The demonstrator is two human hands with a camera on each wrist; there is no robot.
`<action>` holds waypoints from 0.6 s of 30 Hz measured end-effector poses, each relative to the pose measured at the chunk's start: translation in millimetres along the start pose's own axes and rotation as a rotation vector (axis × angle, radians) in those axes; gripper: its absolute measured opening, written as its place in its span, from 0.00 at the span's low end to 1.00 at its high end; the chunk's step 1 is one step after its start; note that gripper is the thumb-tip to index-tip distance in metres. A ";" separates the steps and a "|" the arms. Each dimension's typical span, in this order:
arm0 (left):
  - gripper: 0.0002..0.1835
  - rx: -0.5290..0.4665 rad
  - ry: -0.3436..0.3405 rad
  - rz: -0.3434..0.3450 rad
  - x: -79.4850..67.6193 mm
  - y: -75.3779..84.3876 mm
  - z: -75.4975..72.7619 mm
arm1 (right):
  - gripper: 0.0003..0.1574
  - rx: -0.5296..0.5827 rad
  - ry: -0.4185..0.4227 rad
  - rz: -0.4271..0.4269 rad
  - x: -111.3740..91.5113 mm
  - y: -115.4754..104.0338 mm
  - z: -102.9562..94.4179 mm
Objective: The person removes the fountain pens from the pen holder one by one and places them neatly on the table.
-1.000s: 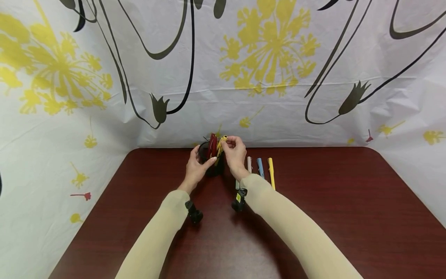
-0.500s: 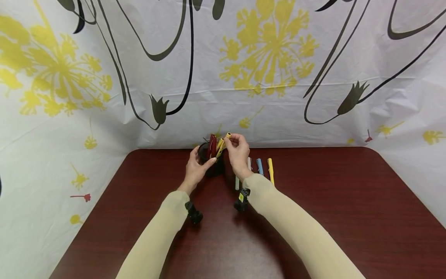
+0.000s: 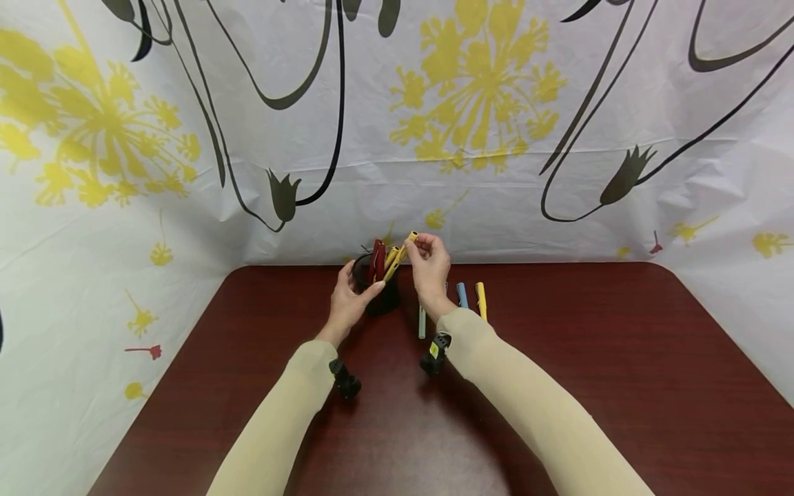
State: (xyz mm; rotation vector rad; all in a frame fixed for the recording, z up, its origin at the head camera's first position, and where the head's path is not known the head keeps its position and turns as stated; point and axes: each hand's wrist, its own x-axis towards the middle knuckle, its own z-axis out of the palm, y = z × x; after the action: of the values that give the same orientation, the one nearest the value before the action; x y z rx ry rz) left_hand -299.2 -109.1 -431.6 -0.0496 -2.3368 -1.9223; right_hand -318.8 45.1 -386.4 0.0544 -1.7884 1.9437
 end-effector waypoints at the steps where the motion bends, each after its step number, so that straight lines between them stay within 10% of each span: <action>1: 0.46 0.000 -0.002 0.001 0.0 -0.2 0.1 | 0.14 0.007 0.004 -0.002 0.1 -0.5 -0.3; 18: 0.43 -0.009 -0.052 -0.010 -17.2 30.4 -3.6 | 0.11 0.220 0.082 0.056 5.4 -11.9 -9.6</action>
State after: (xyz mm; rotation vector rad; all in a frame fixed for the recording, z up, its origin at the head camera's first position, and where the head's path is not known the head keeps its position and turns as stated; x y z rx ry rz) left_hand -278.9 -105.9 -403.1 -0.0891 -2.3653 -1.9598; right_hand -316.2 56.2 -374.8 -0.0017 -1.5339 2.1437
